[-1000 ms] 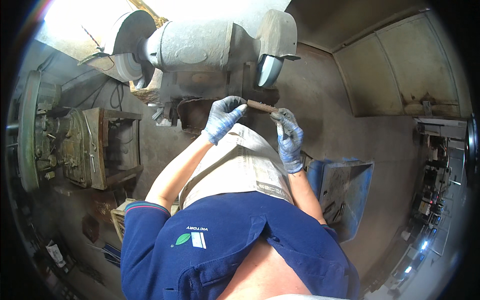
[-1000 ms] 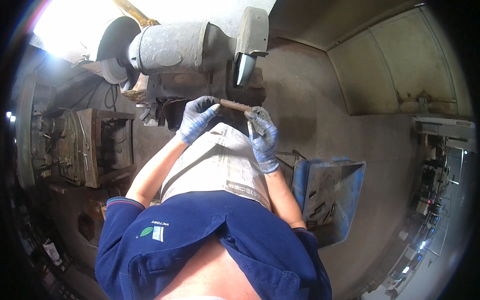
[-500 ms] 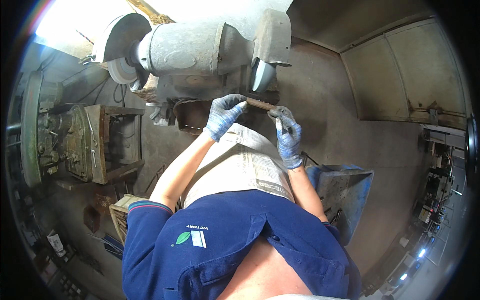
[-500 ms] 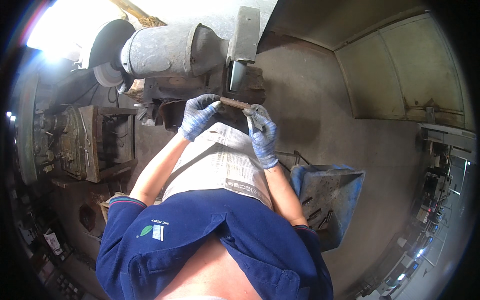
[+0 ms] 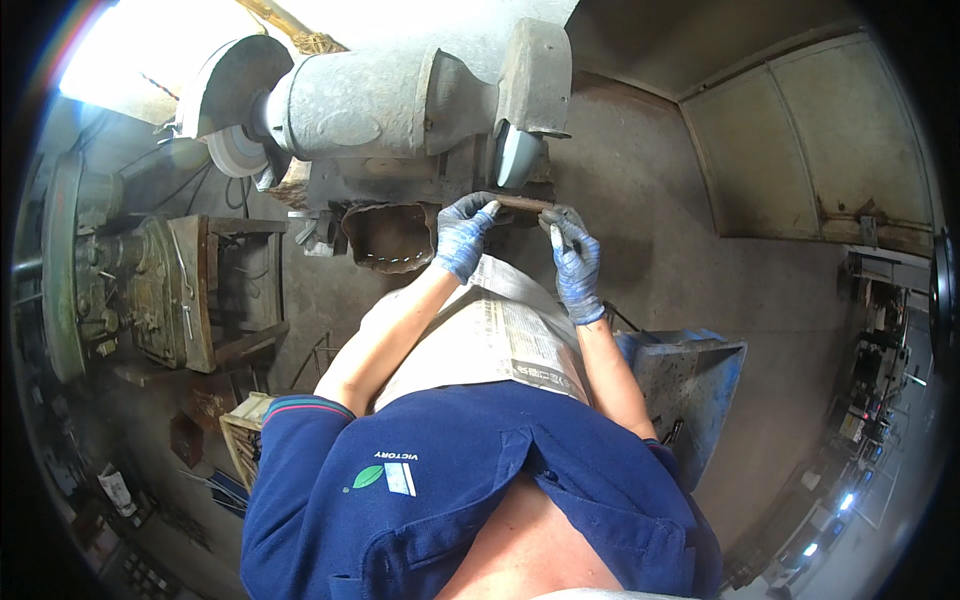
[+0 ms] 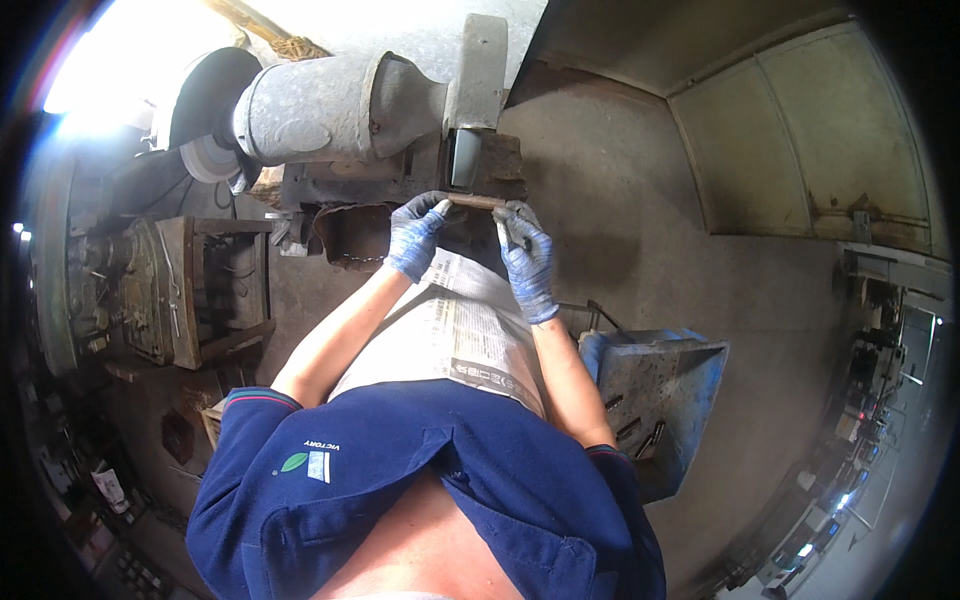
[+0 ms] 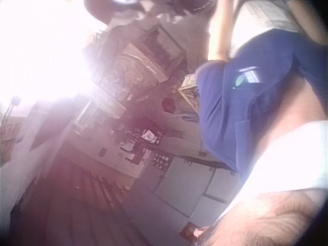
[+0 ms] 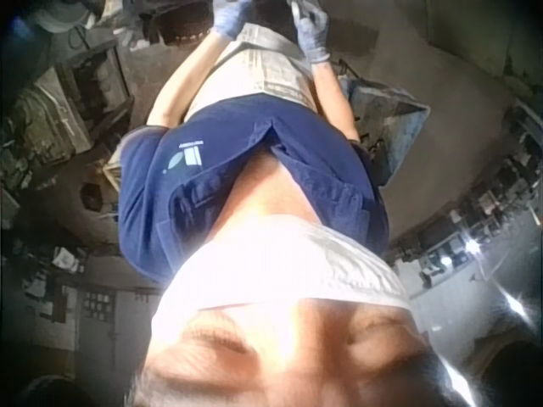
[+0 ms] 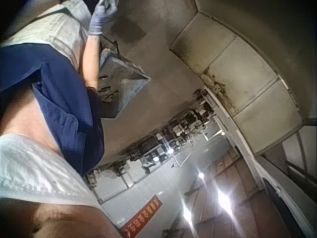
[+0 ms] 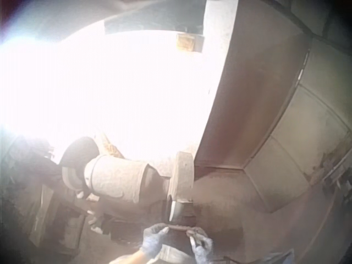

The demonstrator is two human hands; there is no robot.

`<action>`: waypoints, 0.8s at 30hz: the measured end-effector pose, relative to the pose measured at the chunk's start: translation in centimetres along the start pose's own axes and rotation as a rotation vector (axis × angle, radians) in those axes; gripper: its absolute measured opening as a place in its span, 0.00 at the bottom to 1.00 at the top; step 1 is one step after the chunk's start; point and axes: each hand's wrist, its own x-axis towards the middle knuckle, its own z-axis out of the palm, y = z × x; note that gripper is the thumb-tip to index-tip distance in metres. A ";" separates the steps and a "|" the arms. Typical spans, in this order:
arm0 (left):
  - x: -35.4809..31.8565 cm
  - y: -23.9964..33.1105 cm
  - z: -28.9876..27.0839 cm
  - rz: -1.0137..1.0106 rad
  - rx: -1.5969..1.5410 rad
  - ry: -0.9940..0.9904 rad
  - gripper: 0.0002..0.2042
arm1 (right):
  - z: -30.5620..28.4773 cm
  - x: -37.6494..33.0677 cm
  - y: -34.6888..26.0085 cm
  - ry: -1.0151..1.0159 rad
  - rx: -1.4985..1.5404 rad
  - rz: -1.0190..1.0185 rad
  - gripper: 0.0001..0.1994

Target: The person picks up a metal tube from a wooden crate, grinds one end of the tube against a spinning grinding wheel on a bench grinder, and then places the part into a plastic bin, repeating this process for several tubes.

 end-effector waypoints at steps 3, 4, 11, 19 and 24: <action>0.3 -0.2 0.9 -0.014 0.002 0.023 0.05 | -0.4 0.6 0.4 0.006 0.066 0.045 0.09; 0.6 -0.4 0.8 0.009 0.020 0.011 0.05 | -0.5 0.7 0.4 0.011 0.094 0.068 0.09; 1.4 -0.1 -0.2 0.093 0.086 0.006 0.04 | 0.7 0.9 1.4 0.036 0.148 0.197 0.10; 2.6 2.1 -3.7 0.088 0.241 0.064 0.03 | 4.4 1.2 2.7 -0.021 0.295 0.221 0.12; 2.9 2.4 -4.7 0.038 0.187 0.060 0.04 | 5.0 1.5 2.6 -0.048 0.298 0.236 0.12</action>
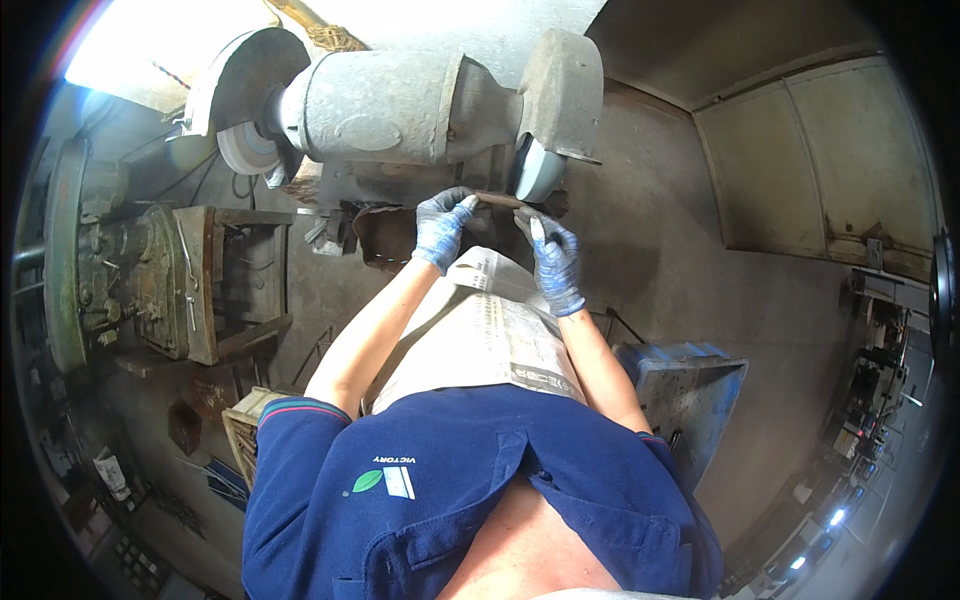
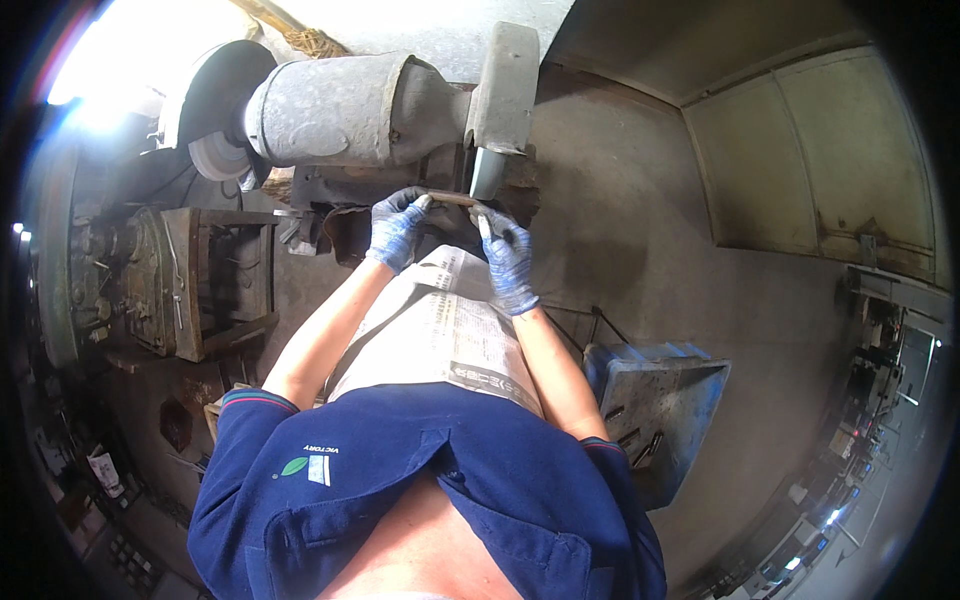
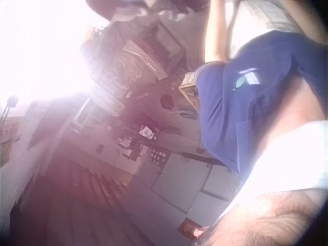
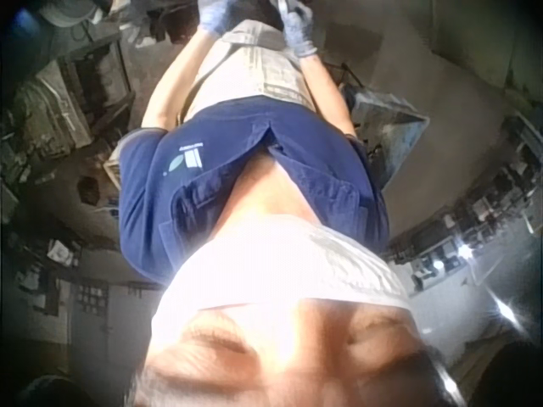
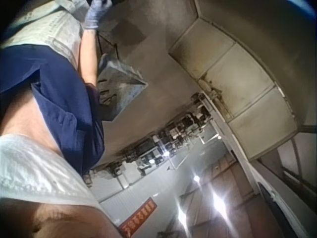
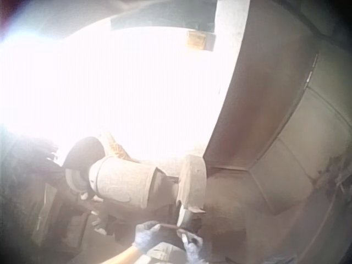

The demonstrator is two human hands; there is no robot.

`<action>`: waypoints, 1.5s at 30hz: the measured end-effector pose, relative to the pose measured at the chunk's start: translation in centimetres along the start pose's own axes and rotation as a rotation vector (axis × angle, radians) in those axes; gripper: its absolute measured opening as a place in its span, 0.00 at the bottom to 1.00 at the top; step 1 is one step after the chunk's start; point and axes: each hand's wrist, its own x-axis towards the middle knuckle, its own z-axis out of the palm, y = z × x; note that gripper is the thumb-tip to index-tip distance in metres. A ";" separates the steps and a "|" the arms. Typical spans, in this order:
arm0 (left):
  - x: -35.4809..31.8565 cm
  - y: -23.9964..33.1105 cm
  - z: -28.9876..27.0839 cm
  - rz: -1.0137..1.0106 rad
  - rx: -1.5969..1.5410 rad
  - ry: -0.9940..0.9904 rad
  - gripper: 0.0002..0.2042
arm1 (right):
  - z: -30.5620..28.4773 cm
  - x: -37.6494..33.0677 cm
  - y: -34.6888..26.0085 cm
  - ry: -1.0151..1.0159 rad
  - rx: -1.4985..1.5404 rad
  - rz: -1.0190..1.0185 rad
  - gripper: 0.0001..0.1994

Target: The person picks up a metal tube from a wooden crate, grinds one end of the tube against a spinning grinding wheel on a bench grinder, and then places the part into a plastic bin, repeating this process for several tubes.

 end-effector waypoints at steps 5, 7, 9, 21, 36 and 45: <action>-0.2 -0.2 1.6 0.061 0.130 -0.011 0.03 | -1.0 -0.3 -0.7 0.041 0.089 0.014 0.12; -0.1 -0.7 2.4 -0.025 0.095 -0.010 0.04 | -2.1 -0.3 -0.9 0.060 0.043 0.047 0.12; 0.0 -1.1 3.1 -0.036 0.126 -0.021 0.05 | -2.9 -0.3 -1.1 0.089 0.049 0.059 0.13; 1.4 -1.9 1.0 -0.014 0.048 0.037 0.05 | -1.5 0.6 -0.1 0.035 0.157 0.098 0.12; -6.4 3.4 -0.8 0.117 0.105 -0.193 0.08 | 0.1 -5.1 -7.5 -0.147 -0.444 -0.503 0.18; -6.3 5.4 0.6 0.093 0.063 -0.259 0.08 | -0.1 -5.8 -9.5 -0.147 -0.610 -0.637 0.22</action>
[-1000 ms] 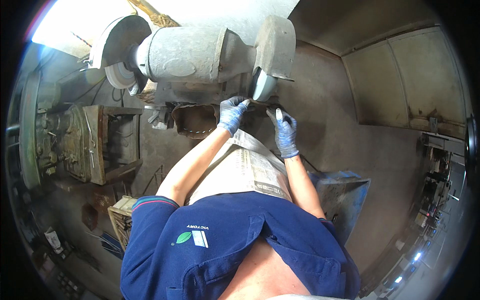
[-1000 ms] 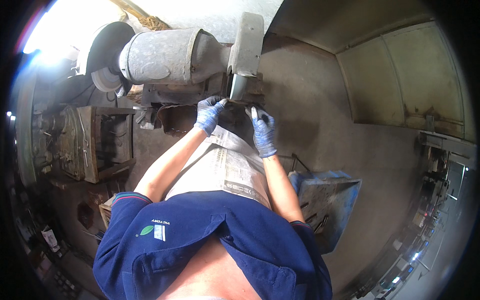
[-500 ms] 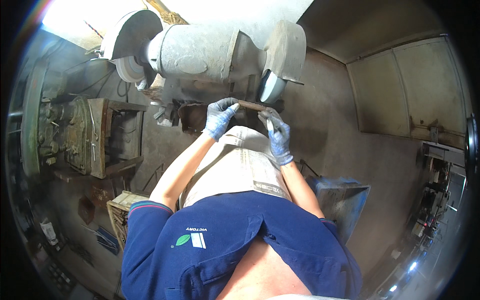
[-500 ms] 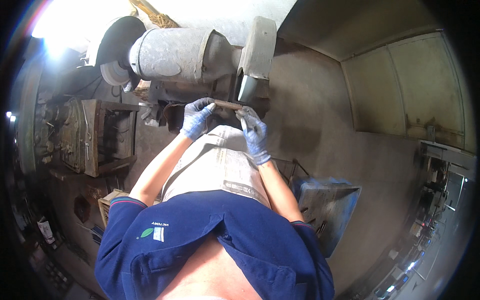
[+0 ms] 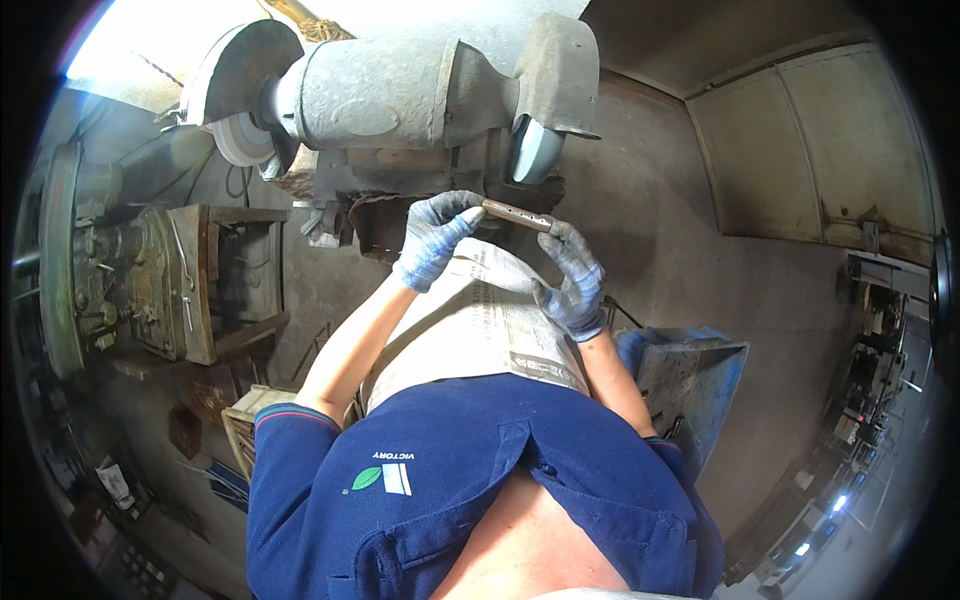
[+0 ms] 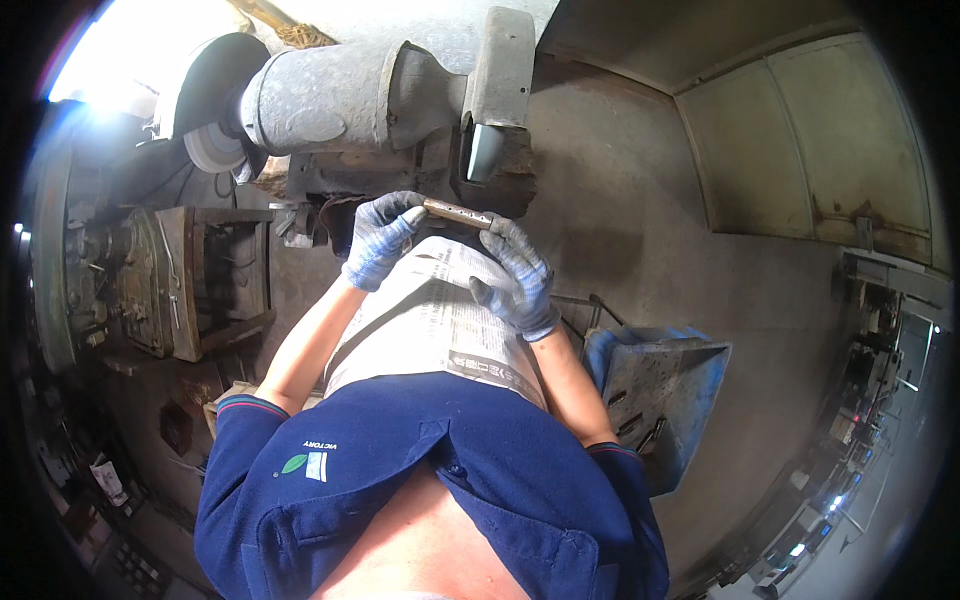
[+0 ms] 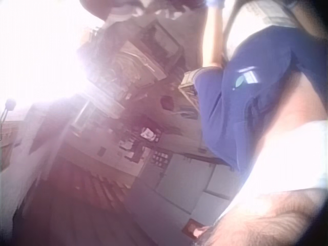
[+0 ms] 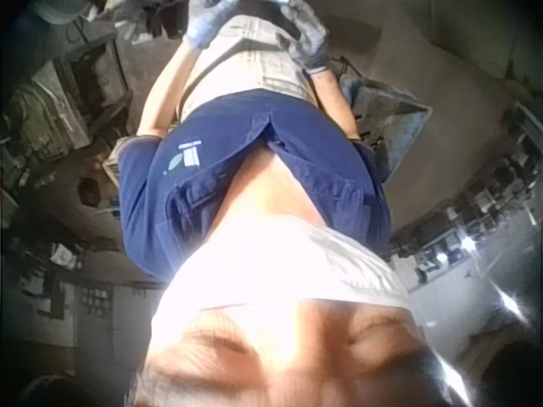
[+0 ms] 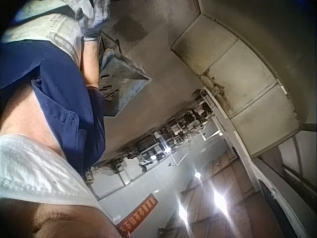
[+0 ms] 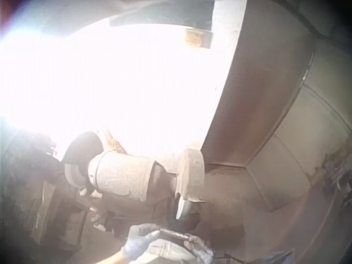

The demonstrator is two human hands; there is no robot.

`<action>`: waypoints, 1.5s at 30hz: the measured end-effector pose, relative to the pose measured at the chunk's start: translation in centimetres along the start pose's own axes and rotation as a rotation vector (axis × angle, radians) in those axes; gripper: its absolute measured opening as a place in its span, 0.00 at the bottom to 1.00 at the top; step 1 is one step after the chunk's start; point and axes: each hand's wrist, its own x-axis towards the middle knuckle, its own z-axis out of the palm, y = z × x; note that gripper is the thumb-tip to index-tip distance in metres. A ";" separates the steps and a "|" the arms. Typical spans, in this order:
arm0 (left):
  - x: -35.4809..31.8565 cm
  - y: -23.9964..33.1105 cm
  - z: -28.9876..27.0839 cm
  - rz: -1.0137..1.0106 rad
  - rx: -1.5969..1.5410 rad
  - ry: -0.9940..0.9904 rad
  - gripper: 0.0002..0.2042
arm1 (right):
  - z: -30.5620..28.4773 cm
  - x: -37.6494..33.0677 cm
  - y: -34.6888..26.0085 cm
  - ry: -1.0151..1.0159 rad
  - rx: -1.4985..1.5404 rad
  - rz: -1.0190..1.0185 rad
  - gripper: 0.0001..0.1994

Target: The person picks up a metal tube from a wooden crate, grinds one end of the tube against a spinning grinding wheel on a bench grinder, and then places the part into a plastic bin, repeating this process for several tubes.

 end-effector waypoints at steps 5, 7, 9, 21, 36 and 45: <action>1.7 -1.5 0.9 0.020 0.115 0.062 0.07 | 0.5 0.1 2.8 0.070 0.177 0.190 0.14; 3.3 -3.9 0.7 -0.005 0.039 0.087 0.07 | 0.9 0.0 4.5 0.065 0.152 0.251 0.13; 4.6 -5.5 0.8 -0.037 0.049 0.111 0.07 | 1.0 -0.6 7.1 0.049 0.096 0.280 0.11; 6.5 -8.2 2.1 -0.076 -0.013 0.182 0.05 | 1.0 -1.0 9.6 0.152 0.379 0.628 0.10; 5.9 -5.2 -1.1 -0.151 -0.057 0.268 0.04 | 5.1 0.4 8.9 0.110 0.622 0.663 0.13; 4.4 -5.0 -3.3 -0.050 -0.030 0.156 0.05 | 5.6 -0.1 7.0 0.113 0.745 0.535 0.13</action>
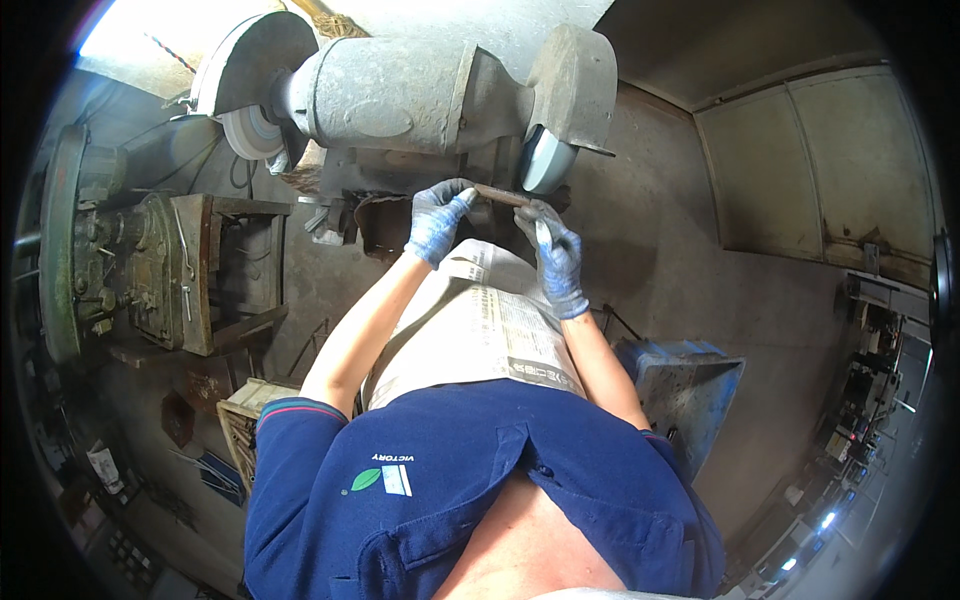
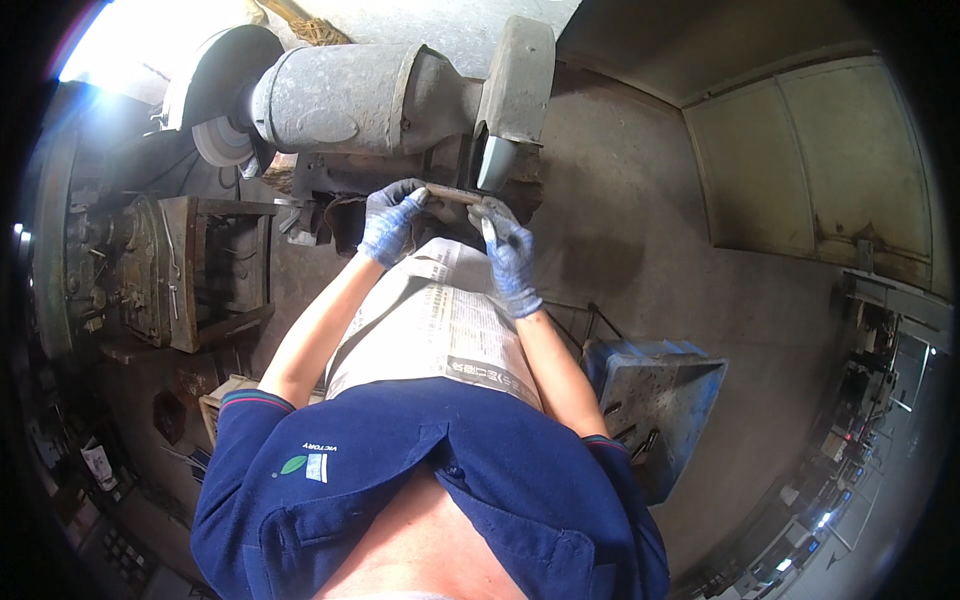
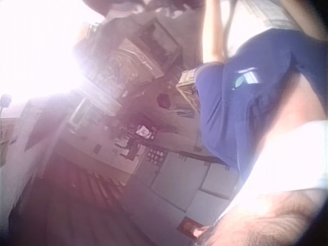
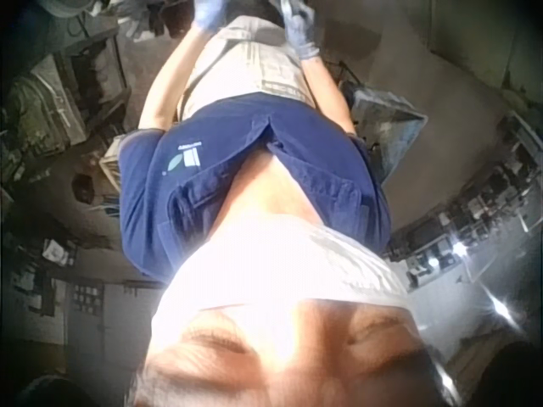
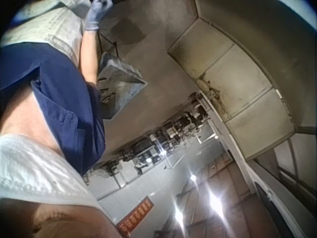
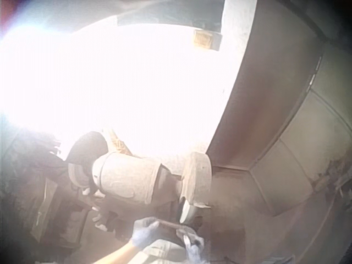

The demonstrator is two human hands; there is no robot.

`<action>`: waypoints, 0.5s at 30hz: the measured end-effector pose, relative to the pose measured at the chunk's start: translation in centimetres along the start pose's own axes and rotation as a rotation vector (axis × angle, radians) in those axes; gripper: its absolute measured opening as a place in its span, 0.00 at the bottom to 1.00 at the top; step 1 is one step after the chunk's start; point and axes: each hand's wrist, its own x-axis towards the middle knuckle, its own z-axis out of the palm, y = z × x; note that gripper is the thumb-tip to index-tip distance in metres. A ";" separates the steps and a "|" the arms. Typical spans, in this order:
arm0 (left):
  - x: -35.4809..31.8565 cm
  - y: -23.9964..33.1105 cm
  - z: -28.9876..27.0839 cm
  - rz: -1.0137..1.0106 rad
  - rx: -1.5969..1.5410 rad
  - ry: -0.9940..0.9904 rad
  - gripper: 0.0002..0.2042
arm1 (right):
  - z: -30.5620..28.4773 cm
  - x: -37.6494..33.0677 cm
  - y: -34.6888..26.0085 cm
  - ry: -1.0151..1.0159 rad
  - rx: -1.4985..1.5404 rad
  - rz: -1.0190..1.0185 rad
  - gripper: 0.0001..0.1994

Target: The person picks up a metal tube from a wooden crate, grinds one end of the tube against a spinning grinding wheel on a bench grinder, and then places the part into a plastic bin, repeating this process for several tubes.

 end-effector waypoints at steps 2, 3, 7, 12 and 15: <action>-1.5 0.3 0.0 0.081 0.075 -0.022 0.06 | 0.2 -1.5 -1.0 -0.011 -0.076 -0.092 0.12; -2.7 1.4 0.7 0.083 0.047 -0.033 0.07 | 0.6 -2.2 -2.0 0.010 -0.136 -0.137 0.11; -5.2 2.6 1.2 0.070 0.081 -0.061 0.09 | 1.1 -4.0 -5.6 -0.053 -0.390 -0.282 0.15; -7.2 4.9 2.3 0.112 0.074 -0.125 0.09 | 0.7 -4.9 -7.4 -0.091 -0.584 -0.475 0.21; -8.2 6.5 3.1 0.139 0.089 -0.165 0.09 | 1.0 -5.5 -8.1 -0.058 -0.558 -0.485 0.23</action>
